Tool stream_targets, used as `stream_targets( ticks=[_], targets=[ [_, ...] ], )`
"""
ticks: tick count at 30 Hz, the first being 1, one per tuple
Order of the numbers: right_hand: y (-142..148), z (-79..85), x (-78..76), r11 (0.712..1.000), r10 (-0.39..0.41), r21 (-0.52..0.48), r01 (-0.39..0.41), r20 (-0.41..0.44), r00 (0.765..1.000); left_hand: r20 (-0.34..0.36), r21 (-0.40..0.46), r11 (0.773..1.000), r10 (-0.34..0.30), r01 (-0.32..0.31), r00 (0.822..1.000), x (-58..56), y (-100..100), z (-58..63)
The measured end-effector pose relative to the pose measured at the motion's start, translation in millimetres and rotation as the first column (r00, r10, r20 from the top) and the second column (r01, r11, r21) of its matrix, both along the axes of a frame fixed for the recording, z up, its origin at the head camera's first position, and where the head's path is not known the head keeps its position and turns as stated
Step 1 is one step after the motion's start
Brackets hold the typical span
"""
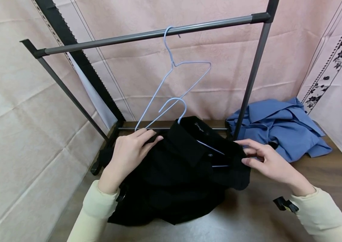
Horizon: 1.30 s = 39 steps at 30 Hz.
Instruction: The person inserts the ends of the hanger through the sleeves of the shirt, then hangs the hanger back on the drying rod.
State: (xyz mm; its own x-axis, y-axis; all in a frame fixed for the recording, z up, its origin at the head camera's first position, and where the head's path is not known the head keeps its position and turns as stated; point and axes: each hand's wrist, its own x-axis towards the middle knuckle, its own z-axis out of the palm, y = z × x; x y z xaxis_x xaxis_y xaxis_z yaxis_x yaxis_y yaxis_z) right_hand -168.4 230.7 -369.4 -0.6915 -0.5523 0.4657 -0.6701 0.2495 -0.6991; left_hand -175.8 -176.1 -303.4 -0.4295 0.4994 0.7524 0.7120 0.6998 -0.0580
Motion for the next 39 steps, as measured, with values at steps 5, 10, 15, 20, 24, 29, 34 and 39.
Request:
stream_targets(
  ticks=[5, 10, 15, 20, 24, 29, 34, 39],
  targets=[
    [-7, -2.2, 3.8, 0.997, -0.016, 0.079, 0.017, -0.010, 1.000, 0.022, 0.036, 0.999, -0.036, 0.035, 0.999, 0.9, 3, -2.9],
    [-11, -6.4, 0.6, 0.982, -0.139, 0.109, 0.153, -0.128, 0.982, 0.031, 0.059, 0.997, -0.061, 0.059, 0.998, 1.0, 3, -5.5],
    [-13, -10.8, -6.5, 0.963, -0.205, 0.107, 0.248, -0.306, 0.930, 0.032, 0.082, 0.992, -0.096, 0.093, 0.995, -0.6, 3, -8.6],
    [-13, -14.8, -11.1, 0.939, -0.232, 0.169, 0.299, -0.330, 0.915, 0.058, 0.108, 0.987, -0.127, 0.120, 0.990, -1.6, 4, -10.6],
    [-13, -16.9, -13.0, 0.940, -0.226, 0.181, 0.288, -0.299, 0.927, 0.070, 0.105, 0.986, -0.141, 0.133, 0.988, -2.1, 5, -11.6],
    [-16, -15.3, -16.0, 0.957, -0.220, 0.123, 0.261, -0.273, 0.937, 0.075, 0.092, 0.986, -0.143, 0.136, 0.987, -2.2, 10, -11.9],
    [-21, -8.0, -18.9, 0.966, -0.215, 0.070, 0.249, -0.316, 0.924, 0.056, 0.091, 0.986, -0.144, 0.139, 0.988, -3.0, 14, -10.9],
    [-30, 2.6, -18.0, 0.972, -0.203, 0.048, 0.230, -0.323, 0.925, 0.060, 0.085, 0.985, -0.156, 0.150, 0.986, -4.7, 20, -10.0]
  ],
)
